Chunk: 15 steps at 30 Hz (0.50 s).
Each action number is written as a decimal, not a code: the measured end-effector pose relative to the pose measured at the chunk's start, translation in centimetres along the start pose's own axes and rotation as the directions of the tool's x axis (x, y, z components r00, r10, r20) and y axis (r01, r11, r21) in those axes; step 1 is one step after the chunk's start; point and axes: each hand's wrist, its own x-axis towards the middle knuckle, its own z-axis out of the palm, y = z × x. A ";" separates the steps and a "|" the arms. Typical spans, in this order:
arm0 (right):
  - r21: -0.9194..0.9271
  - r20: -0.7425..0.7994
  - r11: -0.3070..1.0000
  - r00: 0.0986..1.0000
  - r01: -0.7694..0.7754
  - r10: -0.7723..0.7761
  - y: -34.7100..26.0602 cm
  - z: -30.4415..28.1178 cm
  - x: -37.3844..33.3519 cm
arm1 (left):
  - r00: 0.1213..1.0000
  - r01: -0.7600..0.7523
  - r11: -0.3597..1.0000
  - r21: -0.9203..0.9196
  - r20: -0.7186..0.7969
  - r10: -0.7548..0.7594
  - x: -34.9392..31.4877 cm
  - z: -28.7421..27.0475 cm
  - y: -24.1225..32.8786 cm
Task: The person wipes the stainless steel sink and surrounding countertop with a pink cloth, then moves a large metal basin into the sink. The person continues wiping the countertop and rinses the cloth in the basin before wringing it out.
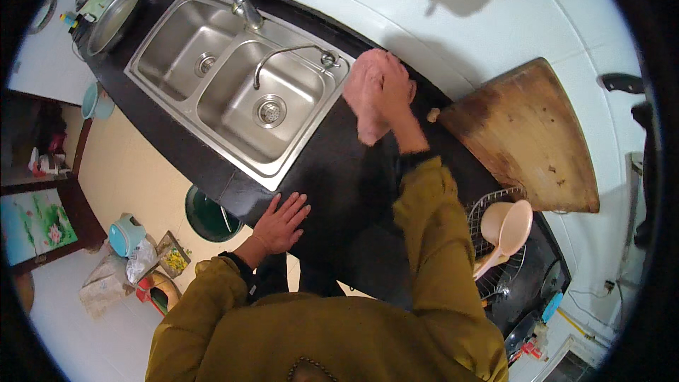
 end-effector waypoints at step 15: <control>-0.229 0.290 0.943 0.908 -0.240 0.301 -9.5 -1.5 -8.8 | 0.998 -0.011 1.000 -0.018 -0.064 0.009 -0.2 0.2 0.2</control>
